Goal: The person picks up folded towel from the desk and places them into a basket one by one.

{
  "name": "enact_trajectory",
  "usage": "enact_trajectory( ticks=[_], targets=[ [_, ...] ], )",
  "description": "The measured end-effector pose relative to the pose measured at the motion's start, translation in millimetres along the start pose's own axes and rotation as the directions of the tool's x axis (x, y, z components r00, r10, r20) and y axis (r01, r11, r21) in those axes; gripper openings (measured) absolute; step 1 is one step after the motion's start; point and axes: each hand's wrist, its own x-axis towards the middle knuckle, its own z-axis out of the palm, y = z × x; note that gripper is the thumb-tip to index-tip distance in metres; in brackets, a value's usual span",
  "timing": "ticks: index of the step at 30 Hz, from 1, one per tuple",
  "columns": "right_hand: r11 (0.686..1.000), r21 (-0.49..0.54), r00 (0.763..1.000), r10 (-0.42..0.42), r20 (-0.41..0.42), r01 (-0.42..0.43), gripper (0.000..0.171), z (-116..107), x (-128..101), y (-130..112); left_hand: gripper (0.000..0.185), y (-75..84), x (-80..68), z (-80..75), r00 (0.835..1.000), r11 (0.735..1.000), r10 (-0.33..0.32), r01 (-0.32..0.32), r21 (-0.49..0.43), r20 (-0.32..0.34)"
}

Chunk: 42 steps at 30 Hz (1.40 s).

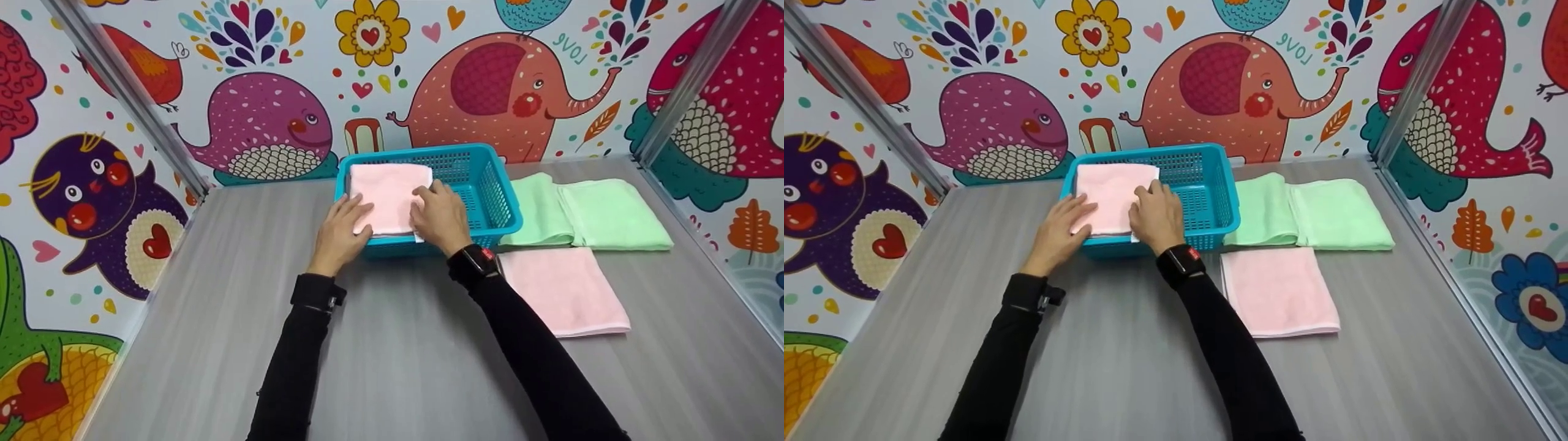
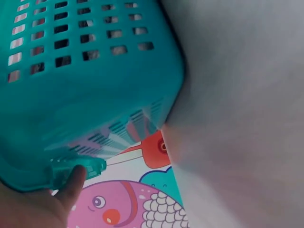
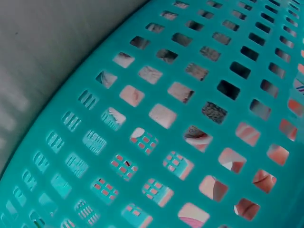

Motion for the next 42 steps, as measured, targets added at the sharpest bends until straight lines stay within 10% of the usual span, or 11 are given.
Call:
enact_trajectory(
  ticks=[9, 16, 21, 26, 35, 42],
  targets=[
    [0.996, 0.087, 0.998, -0.023, 0.051, 0.019, 0.044, -61, -13, 25, 0.043, -1.8, 0.2, 1.1, 1.000, 1.000, 0.008, -0.008, -0.003, 0.002],
    [0.994, 0.071, 0.996, 0.088, -0.022, -0.086, 0.056, -123, -46, 86, 0.044, -1.4, 3.3, -0.1, 1.000, 1.000, 0.013, -0.014, 0.006, 0.017],
    [0.982, -0.019, 0.979, 0.189, 0.081, -0.189, 0.054, -158, -73, 131, 0.044, -2.7, 2.0, -1.3, 1.000, 1.000, -0.010, 0.010, -0.001, 0.029],
    [0.966, -0.075, 0.924, 0.257, 0.283, -0.246, 0.051, -174, -94, 177, 0.043, -4.3, 1.9, -1.1, 1.000, 1.000, -0.003, 0.003, -0.012, 0.017],
    [0.947, -0.023, 0.747, 0.269, 0.608, -0.321, 0.067, -167, -124, 229, 0.043, -4.1, 1.8, -1.5, 1.000, 1.000, 0.007, -0.007, -0.014, 0.030],
    [0.947, 0.002, 0.698, 0.234, 0.677, -0.320, 0.089, -162, -125, 234, 0.042, -5.7, 3.5, -0.4, 1.000, 1.000, 0.003, -0.003, -0.004, 0.028]
  ],
)
